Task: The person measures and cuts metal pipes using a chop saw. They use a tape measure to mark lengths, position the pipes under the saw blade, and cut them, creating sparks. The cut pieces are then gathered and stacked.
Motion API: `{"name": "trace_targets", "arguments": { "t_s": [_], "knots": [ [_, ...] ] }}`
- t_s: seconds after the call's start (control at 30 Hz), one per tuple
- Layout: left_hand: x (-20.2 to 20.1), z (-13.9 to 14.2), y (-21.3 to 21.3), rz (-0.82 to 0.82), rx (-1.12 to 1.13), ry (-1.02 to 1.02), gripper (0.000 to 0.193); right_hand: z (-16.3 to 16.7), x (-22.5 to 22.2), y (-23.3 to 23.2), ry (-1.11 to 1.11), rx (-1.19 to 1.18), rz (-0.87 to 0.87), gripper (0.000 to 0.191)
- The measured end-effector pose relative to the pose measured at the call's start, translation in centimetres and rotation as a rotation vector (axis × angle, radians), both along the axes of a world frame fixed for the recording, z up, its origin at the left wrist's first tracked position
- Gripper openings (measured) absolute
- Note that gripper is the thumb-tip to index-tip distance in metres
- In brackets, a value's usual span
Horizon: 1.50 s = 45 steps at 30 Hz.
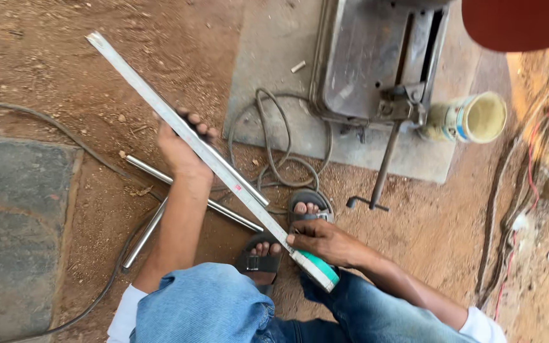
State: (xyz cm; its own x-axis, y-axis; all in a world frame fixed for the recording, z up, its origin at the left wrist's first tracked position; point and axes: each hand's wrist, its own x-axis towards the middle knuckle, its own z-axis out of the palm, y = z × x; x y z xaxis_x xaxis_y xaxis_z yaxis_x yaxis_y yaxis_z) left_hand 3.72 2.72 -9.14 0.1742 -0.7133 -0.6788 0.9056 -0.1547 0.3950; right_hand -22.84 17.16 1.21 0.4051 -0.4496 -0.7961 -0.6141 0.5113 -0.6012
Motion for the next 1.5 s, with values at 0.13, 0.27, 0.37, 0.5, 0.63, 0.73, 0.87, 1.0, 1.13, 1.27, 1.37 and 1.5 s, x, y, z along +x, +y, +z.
{"name": "trace_targets", "arguments": {
  "t_s": [0.13, 0.27, 0.37, 0.5, 0.63, 0.73, 0.87, 1.0, 1.13, 1.27, 1.37, 1.5],
  "knots": [
    [0.2, -0.1, 0.2, 0.001, 0.003, 0.022, 0.039, 0.0, 0.0, 0.0, 0.027, 0.004, 0.007, 0.042],
    [0.5, -0.8, 0.5, -0.013, -0.138, 0.051, 0.041, 0.3, -0.3, -0.3, 0.017, 0.006, 0.044, 0.044],
    [0.6, -1.2, 0.7, -0.019, -0.154, 0.059, 0.042, 0.5, -0.4, -0.3, -0.024, 0.027, -0.003, 0.041],
    [0.6, -1.1, 0.7, -0.016, -0.137, 0.063, 0.044, 0.3, -0.4, -0.2, -0.064, 0.059, -0.049, 0.037],
    [0.5, -0.7, 0.7, -0.015, -0.126, 0.062, 0.044, 0.2, -0.6, -0.3, -0.084, 0.030, -0.048, 0.036],
    [0.4, -0.4, 0.7, -0.027, -0.137, 0.056, 0.045, 0.2, -0.7, -0.2, -0.091, 0.067, -0.077, 0.034],
    [0.3, -0.2, 0.8, -0.029, -0.136, 0.062, 0.046, 0.0, -0.7, 0.0, -0.120, 0.115, -0.133, 0.031],
    [0.3, 0.1, 0.7, -0.027, -0.135, 0.050, 0.046, -0.2, -0.8, 0.0, -0.129, 0.091, -0.104, 0.033],
    [0.1, 0.7, 0.6, -0.022, -0.126, 0.034, 0.046, -0.2, -0.8, -0.1, -0.120, 0.150, -0.128, 0.036],
    [-0.4, 1.2, 0.6, -0.012, -0.111, -0.035, 0.043, -0.3, -0.9, -0.2, -0.078, 0.128, -0.082, 0.038],
    [-0.4, 1.4, 0.7, -0.010, -0.106, -0.031, 0.044, -0.5, -1.0, -0.1, -0.091, 0.139, -0.090, 0.039],
    [-0.2, 1.4, 0.5, -0.021, -0.109, 0.008, 0.044, -1.1, -1.4, 0.4, -0.082, 0.078, -0.043, 0.042]
  ]
}}
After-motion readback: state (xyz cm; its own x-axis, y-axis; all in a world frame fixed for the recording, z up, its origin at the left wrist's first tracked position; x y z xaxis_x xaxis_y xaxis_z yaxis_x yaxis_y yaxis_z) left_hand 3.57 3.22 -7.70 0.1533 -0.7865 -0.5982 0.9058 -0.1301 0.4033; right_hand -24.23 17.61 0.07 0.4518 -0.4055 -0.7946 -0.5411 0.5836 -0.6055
